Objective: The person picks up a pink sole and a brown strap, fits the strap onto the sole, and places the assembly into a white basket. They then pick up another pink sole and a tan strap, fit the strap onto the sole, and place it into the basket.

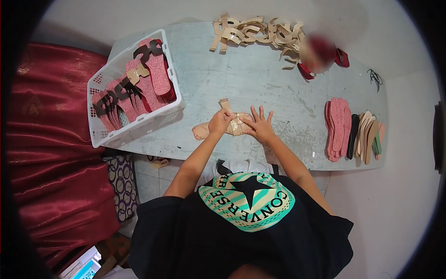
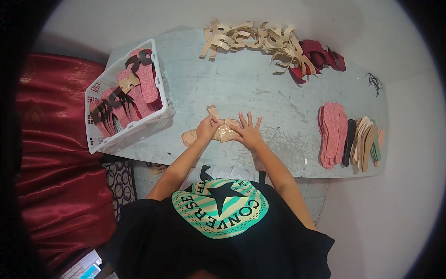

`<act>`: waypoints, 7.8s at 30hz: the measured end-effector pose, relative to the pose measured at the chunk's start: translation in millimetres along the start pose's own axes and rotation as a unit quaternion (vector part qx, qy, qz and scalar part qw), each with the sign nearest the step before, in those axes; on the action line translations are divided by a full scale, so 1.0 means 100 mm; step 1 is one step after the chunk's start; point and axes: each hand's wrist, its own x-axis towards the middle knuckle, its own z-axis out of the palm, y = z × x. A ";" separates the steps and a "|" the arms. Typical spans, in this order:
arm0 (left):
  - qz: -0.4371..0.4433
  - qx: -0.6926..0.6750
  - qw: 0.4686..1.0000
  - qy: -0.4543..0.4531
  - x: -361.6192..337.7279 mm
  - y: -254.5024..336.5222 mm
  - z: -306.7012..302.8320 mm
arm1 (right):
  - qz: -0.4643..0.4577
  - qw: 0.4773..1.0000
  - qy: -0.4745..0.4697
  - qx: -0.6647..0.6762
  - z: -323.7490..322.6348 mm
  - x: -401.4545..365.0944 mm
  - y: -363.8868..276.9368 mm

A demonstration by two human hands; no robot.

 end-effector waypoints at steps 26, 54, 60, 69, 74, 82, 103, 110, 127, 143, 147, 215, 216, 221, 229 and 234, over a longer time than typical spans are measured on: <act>-0.008 -0.020 0.999 0.041 -0.01 -0.08 0.08 | -0.176 0.983 0.020 -0.038 -0.01 0.04 0.04; 0.019 -0.439 0.895 -0.077 0.15 0.00 -0.12 | -0.123 0.992 -0.027 -0.007 -0.03 0.04 0.01; 0.077 -0.367 0.923 -0.089 -0.06 -0.15 0.02 | -0.112 0.993 -0.033 -0.007 -0.04 0.03 0.00; 0.145 -0.139 0.976 -0.085 -0.16 -0.15 -0.05 | -0.126 0.992 -0.003 -0.008 0.02 0.03 0.02; 0.162 -0.111 0.980 -0.037 -0.23 -0.16 0.02 | -0.129 0.992 0.000 -0.015 0.04 0.04 0.04; 0.213 -0.059 0.973 -0.064 -0.22 -0.21 -0.07 | -0.125 0.992 -0.012 -0.020 0.01 0.06 0.02; 0.339 0.123 0.932 -0.041 -0.49 -0.23 0.04 | -0.225 0.974 0.037 -0.002 0.00 0.08 0.13; 0.356 0.121 0.927 -0.011 -0.48 -0.28 0.17 | -0.198 0.978 0.015 0.057 -0.05 0.09 0.15; 0.362 0.155 0.919 0.014 -0.53 -0.18 0.08 | -0.185 0.972 0.113 0.093 -0.09 0.12 -0.05; 0.355 0.135 0.918 0.111 -0.48 -0.09 0.19 | -0.131 0.958 0.192 0.167 -0.13 0.04 -0.21; 0.306 0.104 0.941 0.096 -0.38 -0.05 0.12 | -0.104 0.953 0.188 0.214 -0.16 0.06 -0.22; 0.187 -0.374 0.906 -0.063 -0.49 -0.27 -2.32 | -0.194 0.907 -0.037 0.372 -1.74 1.32 -1.97; 0.188 -0.373 0.907 -0.061 -0.48 -0.26 -2.35 | -0.197 0.907 -0.037 0.372 -1.79 1.34 -2.03; 0.163 -0.446 0.880 0.019 -0.46 -0.14 -2.67 | -0.185 0.851 0.047 0.489 -1.69 1.60 -2.18; 0.175 -0.500 0.803 0.272 0.26 -0.34 -3.39 | -0.113 0.731 0.119 0.662 -1.44 1.76 -2.41; 0.193 -0.526 0.738 0.375 0.78 -0.41 -3.73 | -0.076 0.734 0.099 0.667 -1.31 1.78 -2.36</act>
